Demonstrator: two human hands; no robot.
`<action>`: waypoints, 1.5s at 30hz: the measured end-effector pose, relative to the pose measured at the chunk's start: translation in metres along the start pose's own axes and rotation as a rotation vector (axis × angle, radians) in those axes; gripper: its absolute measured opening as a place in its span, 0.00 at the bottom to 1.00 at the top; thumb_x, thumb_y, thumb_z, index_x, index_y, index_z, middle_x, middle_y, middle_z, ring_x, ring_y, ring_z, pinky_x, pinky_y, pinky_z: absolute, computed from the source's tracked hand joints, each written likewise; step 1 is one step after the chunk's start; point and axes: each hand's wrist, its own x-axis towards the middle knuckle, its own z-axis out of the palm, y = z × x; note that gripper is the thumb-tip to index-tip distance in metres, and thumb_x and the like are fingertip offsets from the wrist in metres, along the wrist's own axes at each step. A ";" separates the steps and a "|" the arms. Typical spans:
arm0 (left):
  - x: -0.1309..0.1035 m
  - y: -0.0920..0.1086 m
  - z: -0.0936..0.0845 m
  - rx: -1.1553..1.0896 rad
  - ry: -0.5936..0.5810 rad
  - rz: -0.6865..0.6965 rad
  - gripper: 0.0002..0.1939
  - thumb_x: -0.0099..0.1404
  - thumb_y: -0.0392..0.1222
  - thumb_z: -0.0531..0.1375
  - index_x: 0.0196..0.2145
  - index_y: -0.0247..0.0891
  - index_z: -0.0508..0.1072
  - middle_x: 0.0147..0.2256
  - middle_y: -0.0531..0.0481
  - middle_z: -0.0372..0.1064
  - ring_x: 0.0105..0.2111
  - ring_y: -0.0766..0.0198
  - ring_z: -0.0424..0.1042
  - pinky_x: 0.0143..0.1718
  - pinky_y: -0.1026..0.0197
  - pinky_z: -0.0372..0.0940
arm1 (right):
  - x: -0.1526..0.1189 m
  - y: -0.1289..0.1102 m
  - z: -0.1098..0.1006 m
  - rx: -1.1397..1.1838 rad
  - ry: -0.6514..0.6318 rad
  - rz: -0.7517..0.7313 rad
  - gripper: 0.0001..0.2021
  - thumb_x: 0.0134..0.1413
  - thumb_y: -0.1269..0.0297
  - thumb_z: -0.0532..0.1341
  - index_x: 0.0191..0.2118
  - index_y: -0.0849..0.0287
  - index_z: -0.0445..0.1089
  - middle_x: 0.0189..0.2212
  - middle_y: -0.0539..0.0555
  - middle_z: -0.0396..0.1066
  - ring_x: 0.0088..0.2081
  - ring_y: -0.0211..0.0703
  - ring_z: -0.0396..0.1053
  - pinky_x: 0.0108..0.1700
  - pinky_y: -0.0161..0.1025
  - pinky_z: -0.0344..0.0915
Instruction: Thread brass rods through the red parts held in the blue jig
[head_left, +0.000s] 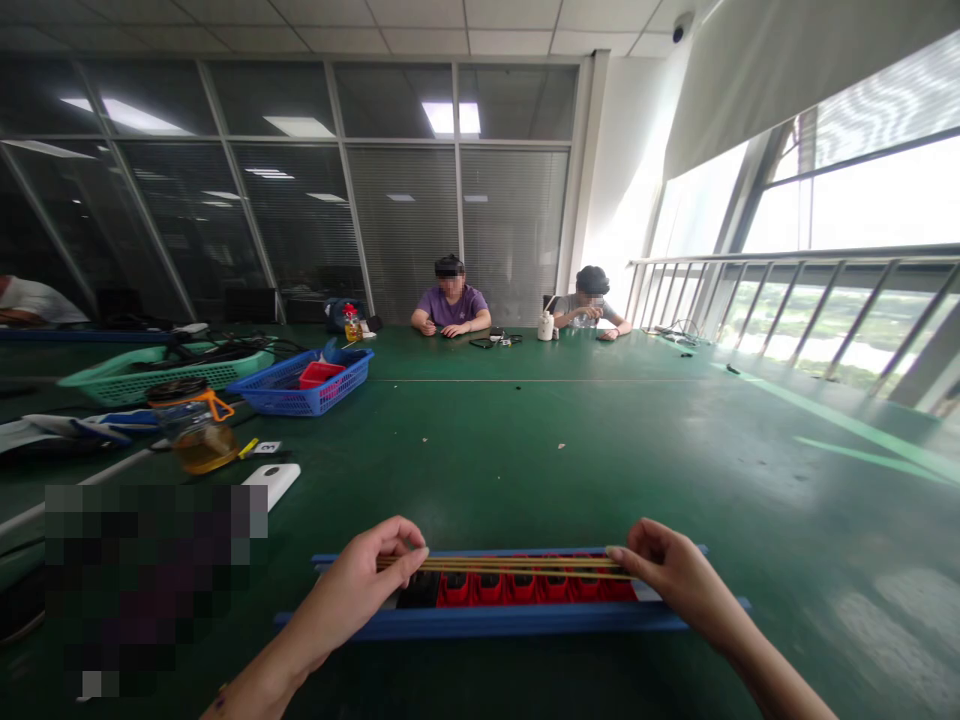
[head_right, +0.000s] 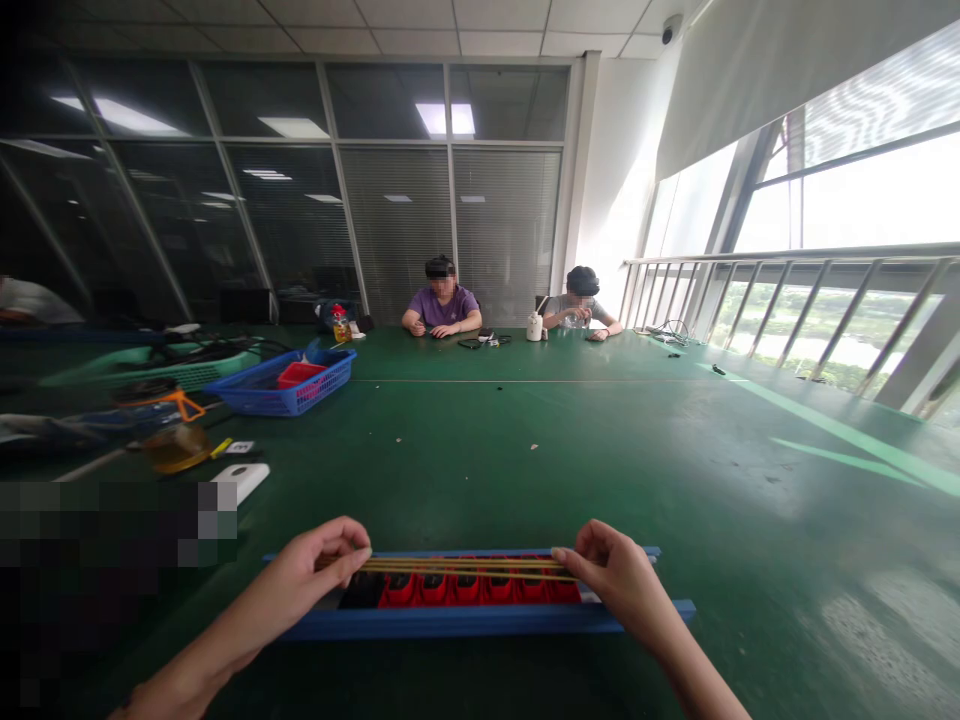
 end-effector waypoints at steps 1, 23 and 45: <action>0.001 -0.003 0.000 0.006 -0.006 -0.007 0.16 0.58 0.54 0.52 0.34 0.38 0.64 0.23 0.56 0.61 0.23 0.68 0.61 0.25 0.67 0.56 | 0.000 0.002 0.001 -0.015 0.027 -0.001 0.19 0.43 0.46 0.59 0.22 0.57 0.58 0.15 0.43 0.56 0.19 0.34 0.52 0.20 0.31 0.49; -0.001 0.000 -0.002 -0.020 -0.012 -0.023 0.15 0.60 0.53 0.52 0.35 0.38 0.62 0.21 0.58 0.57 0.24 0.69 0.58 0.25 0.68 0.54 | -0.004 -0.006 -0.002 0.171 0.002 -0.011 0.16 0.51 0.49 0.55 0.28 0.58 0.62 0.20 0.46 0.61 0.24 0.36 0.58 0.25 0.31 0.55; 0.000 -0.016 -0.004 -0.036 -0.045 -0.021 0.18 0.59 0.54 0.53 0.39 0.38 0.62 0.23 0.57 0.60 0.25 0.67 0.62 0.28 0.66 0.57 | -0.005 0.006 0.003 -0.030 -0.004 -0.055 0.15 0.51 0.49 0.55 0.32 0.57 0.62 0.19 0.45 0.59 0.23 0.36 0.58 0.25 0.32 0.56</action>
